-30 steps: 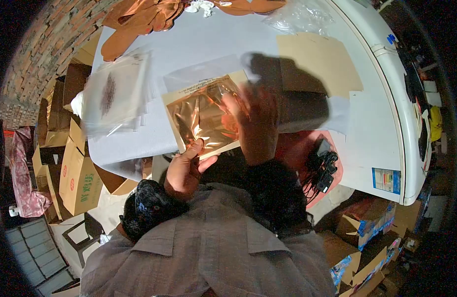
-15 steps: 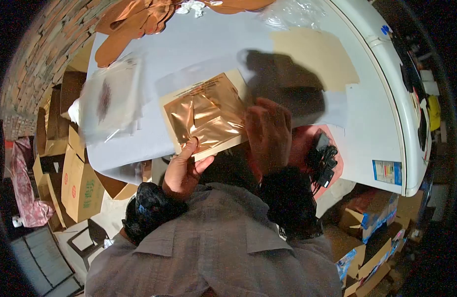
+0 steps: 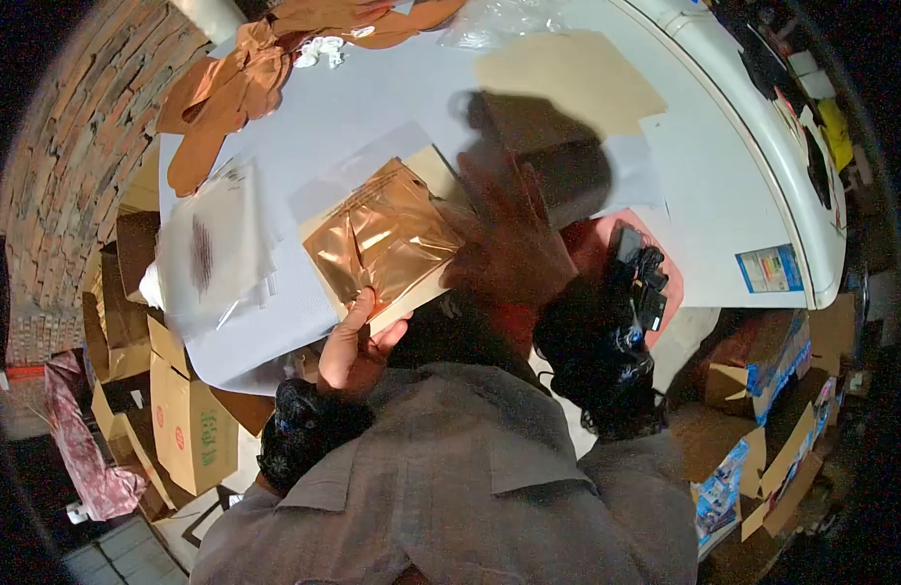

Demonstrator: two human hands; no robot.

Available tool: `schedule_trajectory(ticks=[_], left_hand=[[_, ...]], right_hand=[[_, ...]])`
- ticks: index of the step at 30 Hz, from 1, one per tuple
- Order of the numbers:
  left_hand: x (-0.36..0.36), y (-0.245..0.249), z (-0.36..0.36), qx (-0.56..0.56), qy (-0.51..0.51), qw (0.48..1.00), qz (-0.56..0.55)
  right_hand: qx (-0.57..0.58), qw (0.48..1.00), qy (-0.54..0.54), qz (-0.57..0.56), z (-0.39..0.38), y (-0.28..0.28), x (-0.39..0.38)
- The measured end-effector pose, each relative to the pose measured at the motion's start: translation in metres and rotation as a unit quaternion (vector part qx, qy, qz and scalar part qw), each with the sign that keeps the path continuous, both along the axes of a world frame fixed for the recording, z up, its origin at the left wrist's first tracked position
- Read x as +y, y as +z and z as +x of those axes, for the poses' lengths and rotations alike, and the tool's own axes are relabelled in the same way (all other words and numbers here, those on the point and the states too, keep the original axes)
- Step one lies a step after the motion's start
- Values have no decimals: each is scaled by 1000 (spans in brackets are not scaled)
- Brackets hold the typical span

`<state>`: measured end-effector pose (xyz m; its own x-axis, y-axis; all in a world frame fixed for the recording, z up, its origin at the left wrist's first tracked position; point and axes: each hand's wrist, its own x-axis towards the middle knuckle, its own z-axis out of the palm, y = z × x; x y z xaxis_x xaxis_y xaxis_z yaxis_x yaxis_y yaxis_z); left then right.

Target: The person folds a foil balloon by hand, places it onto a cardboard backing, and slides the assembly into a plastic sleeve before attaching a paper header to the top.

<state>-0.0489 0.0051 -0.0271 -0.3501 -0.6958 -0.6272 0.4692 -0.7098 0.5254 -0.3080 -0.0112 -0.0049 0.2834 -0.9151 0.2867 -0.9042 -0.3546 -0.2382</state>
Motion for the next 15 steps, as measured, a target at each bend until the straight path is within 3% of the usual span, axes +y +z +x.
schedule_trajectory(ticks=[7, 10, 13, 14, 15], left_hand=[[-6, 22, 1, -66, -64, 996, 8], [-7, 16, 8, -25, -107, 994, -6], [6, 44, 25, -141, -138, 980, 13], [0, 43, 50, -279, -325, 903, -18], [2, 69, 43, -409, -358, 834, -97]], right_hand=[[-17, 999, 1, 32, 7, -13, -3], [-40, 997, -27, 64, 12, -17, -5], [-36, 995, -42, 81, 18, -16, -6], [-27, 996, -42, 69, 18, -17, -5], [-18, 997, -45, 55, 18, -18, -5]])
